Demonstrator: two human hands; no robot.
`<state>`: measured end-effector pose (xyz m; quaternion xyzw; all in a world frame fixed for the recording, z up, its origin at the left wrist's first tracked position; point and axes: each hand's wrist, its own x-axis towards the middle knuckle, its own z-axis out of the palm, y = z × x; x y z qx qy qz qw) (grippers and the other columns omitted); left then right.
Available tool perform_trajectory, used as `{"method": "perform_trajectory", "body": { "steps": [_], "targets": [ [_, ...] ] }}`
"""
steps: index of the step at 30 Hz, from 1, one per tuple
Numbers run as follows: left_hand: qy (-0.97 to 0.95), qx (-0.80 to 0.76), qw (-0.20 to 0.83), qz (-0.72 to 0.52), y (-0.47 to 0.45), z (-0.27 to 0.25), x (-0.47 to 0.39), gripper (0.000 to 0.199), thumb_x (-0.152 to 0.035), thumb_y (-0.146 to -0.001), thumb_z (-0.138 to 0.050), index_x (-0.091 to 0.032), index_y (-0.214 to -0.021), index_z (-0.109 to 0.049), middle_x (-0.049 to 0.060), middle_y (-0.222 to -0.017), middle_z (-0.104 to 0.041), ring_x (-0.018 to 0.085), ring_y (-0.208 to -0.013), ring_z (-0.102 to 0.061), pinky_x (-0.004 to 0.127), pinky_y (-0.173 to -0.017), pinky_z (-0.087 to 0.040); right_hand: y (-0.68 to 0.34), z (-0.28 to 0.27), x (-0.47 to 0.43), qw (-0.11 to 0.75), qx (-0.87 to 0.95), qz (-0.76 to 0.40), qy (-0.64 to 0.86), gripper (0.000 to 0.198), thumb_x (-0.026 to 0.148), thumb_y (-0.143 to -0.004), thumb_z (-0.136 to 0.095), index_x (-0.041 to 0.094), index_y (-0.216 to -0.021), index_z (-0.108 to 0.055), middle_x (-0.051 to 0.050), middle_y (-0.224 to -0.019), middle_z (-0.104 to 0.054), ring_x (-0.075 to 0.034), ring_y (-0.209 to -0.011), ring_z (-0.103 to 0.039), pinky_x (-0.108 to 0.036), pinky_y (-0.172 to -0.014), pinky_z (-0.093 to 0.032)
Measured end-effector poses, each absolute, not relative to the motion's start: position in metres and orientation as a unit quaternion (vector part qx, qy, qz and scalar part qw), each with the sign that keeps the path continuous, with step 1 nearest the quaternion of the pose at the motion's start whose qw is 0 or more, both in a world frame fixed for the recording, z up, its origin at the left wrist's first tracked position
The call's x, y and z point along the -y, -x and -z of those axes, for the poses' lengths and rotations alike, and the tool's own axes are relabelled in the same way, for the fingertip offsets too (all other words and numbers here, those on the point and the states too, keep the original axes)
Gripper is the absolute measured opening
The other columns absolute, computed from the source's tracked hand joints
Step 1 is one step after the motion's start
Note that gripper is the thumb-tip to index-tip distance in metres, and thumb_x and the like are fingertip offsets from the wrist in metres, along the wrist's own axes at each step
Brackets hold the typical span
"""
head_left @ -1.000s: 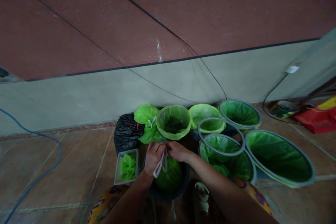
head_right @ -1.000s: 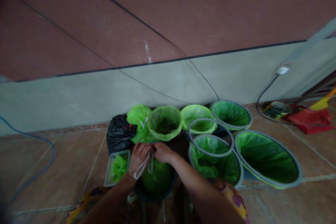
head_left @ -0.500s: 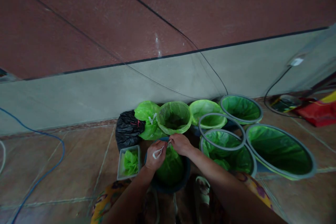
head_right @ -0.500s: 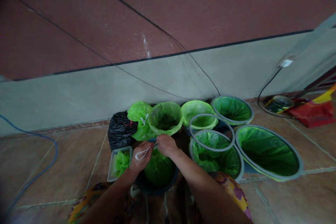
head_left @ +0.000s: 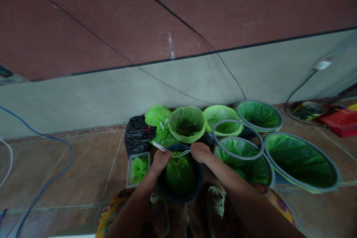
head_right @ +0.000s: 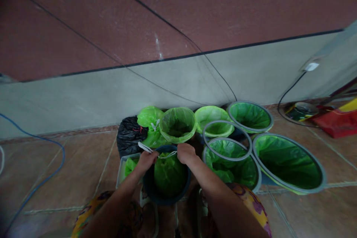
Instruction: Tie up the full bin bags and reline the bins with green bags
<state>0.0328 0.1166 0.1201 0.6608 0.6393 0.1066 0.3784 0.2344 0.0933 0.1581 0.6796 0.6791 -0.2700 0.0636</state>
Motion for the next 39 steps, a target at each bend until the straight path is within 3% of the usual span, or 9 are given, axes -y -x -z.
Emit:
{"method": "perform_trajectory", "body": {
  "steps": [3,6,10,14,18,21,24,28,39],
  "targets": [
    [-0.577,-0.597,0.516,-0.211,-0.045,-0.120,-0.111,0.027,-0.037,-0.078,-0.050,-0.017,-0.062,-0.059,-0.002,-0.050,-0.051,0.012,-0.049,-0.052,0.024,-0.052,-0.041,-0.229,-0.167,-0.097,0.030,-0.703,0.277,-0.654,0.028,0.015,-0.087,-0.045,0.011,-0.092,-0.073,-0.017,-0.100,-0.073,-0.023,-0.096,-0.067,-0.028,-0.079,-0.047],
    [-0.486,-0.563,0.614,-0.265,-0.052,-0.119,-0.106,0.027,-0.042,-0.075,-0.055,-0.016,-0.065,-0.057,0.000,-0.061,-0.060,0.010,-0.046,-0.050,0.024,-0.049,-0.039,-0.227,-0.173,-0.099,-0.060,-0.717,0.325,-0.614,0.033,0.024,-0.091,-0.041,0.013,-0.087,-0.072,-0.010,-0.089,-0.073,-0.016,-0.082,-0.065,-0.023,-0.070,-0.044],
    [-0.492,-0.546,0.614,-0.287,-0.051,-0.119,-0.106,0.019,-0.034,-0.069,-0.061,-0.015,-0.072,-0.060,-0.002,-0.063,-0.058,0.009,-0.052,-0.051,0.023,-0.054,-0.041,-0.227,-0.172,-0.096,-0.135,-0.705,0.399,-0.570,0.031,0.027,-0.091,-0.043,0.013,-0.078,-0.068,-0.002,-0.066,-0.064,-0.010,-0.060,-0.055,-0.021,-0.057,-0.036],
    [-0.583,-0.478,0.611,-0.241,-0.049,-0.119,-0.107,0.019,-0.019,-0.061,-0.062,-0.013,-0.078,-0.065,-0.002,-0.066,-0.059,0.010,-0.061,-0.052,0.022,-0.059,-0.040,-0.223,-0.171,-0.094,-0.158,-0.710,0.420,-0.544,0.030,0.029,-0.090,-0.048,0.013,-0.074,-0.067,0.002,-0.060,-0.056,-0.009,-0.057,-0.048,-0.021,-0.055,-0.032],
    [-0.653,-0.457,0.574,-0.188,-0.051,-0.115,-0.105,0.013,-0.026,-0.073,-0.057,-0.014,-0.072,-0.062,-0.003,-0.060,-0.054,0.010,-0.057,-0.047,0.022,-0.058,-0.037,-0.215,-0.169,-0.095,-0.207,-0.691,0.446,-0.530,0.030,0.034,-0.090,-0.048,0.013,-0.078,-0.067,0.000,-0.067,-0.061,-0.010,-0.063,-0.053,-0.021,-0.059,-0.037],
    [-0.678,-0.456,0.541,-0.200,-0.052,-0.113,-0.105,0.023,-0.034,-0.083,-0.048,-0.016,-0.072,-0.058,-0.002,-0.061,-0.053,0.010,-0.057,-0.047,0.023,-0.058,-0.038,-0.212,-0.164,-0.098,-0.253,-0.629,0.505,-0.534,0.044,0.042,-0.096,-0.031,0.015,-0.100,-0.065,-0.004,-0.083,-0.068,-0.012,-0.068,-0.059,-0.022,-0.060,-0.044],
    [-0.695,-0.446,0.521,-0.216,-0.051,-0.111,-0.106,0.025,-0.036,-0.087,-0.044,-0.018,-0.073,-0.055,-0.002,-0.063,-0.054,0.011,-0.059,-0.050,0.024,-0.060,-0.040,-0.211,-0.155,-0.098,-0.216,-0.615,0.497,-0.573,0.041,0.030,-0.097,-0.028,0.016,-0.117,-0.060,-0.007,-0.102,-0.069,-0.014,-0.072,-0.063,-0.024,-0.065,-0.047],
    [-0.690,-0.460,0.512,-0.223,-0.050,-0.107,-0.106,0.022,-0.033,-0.088,-0.042,-0.019,-0.076,-0.053,-0.002,-0.063,-0.054,0.012,-0.059,-0.052,0.025,-0.060,-0.042,-0.210,-0.142,-0.092,-0.084,-0.708,0.400,-0.576,0.035,0.005,-0.079,-0.046,0.014,-0.106,-0.066,-0.010,-0.106,-0.070,-0.018,-0.092,-0.064,-0.026,-0.079,-0.045],
    [-0.604,-0.514,0.559,-0.243,-0.052,-0.109,-0.105,0.011,-0.023,-0.082,-0.048,-0.019,-0.075,-0.055,-0.002,-0.062,-0.058,0.012,-0.055,-0.056,0.026,-0.058,-0.048,-0.208,-0.148,-0.091,-0.016,-0.742,0.301,-0.599,0.027,0.022,-0.087,-0.045,0.015,-0.091,-0.071,-0.012,-0.095,-0.072,-0.022,-0.092,-0.065,-0.027,-0.073,-0.042]
  ]
}}
